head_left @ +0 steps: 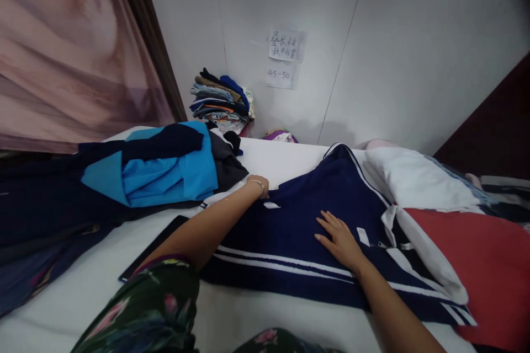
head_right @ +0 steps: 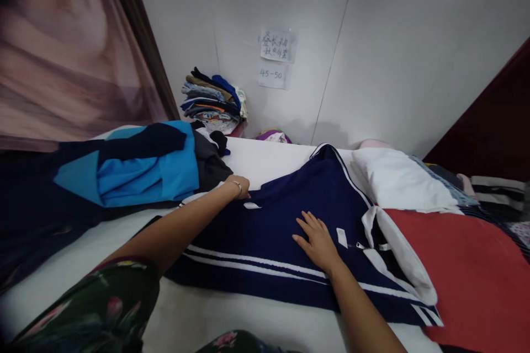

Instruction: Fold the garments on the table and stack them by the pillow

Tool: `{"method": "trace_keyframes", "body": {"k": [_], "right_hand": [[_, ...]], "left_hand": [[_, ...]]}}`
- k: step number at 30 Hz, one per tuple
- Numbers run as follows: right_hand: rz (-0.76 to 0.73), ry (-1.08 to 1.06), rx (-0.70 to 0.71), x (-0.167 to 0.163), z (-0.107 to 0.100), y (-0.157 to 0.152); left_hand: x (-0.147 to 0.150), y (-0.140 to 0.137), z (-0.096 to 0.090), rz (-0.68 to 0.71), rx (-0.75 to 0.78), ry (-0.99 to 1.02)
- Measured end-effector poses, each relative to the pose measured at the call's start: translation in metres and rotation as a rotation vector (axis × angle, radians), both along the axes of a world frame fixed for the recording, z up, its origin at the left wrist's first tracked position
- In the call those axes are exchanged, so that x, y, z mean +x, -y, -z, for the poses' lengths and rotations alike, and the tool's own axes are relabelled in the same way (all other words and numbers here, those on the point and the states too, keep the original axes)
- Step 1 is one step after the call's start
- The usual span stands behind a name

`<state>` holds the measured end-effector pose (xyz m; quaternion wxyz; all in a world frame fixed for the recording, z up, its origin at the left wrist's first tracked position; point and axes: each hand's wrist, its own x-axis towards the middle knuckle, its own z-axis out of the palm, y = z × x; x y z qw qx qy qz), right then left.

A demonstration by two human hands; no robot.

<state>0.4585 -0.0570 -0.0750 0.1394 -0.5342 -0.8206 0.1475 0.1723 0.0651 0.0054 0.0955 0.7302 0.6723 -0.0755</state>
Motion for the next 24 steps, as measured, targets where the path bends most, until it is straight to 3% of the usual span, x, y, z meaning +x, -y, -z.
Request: {"method": "trace_keyframes", "body": {"k": [4, 7, 9, 13, 17, 24], "right_hand": [[0.001, -0.011, -0.016, 0.000, -0.001, 0.000], [-0.001, -0.018, -0.025, 0.000, -0.003, 0.000], [0.001, -0.021, -0.030, -0.001, -0.004, 0.000], [0.009, -0.021, -0.037, -0.001, -0.005, 0.000], [0.004, -0.025, -0.031, -0.001, -0.004, -0.001], [0.026, -0.041, -0.066, -0.003, -0.002, 0.000]], "left_hand": [[-0.009, -0.017, -0.022, -0.021, 0.103, -0.057], [-0.042, -0.032, -0.041, -0.093, 0.277, -0.087], [-0.066, -0.040, -0.045, -0.184, 0.367, -0.101], [-0.092, -0.047, -0.022, -0.287, 0.386, -0.093], [-0.087, -0.048, 0.010, -0.275, 0.400, -0.079], [-0.079, -0.039, 0.043, -0.211, 0.484, -0.093]]}}
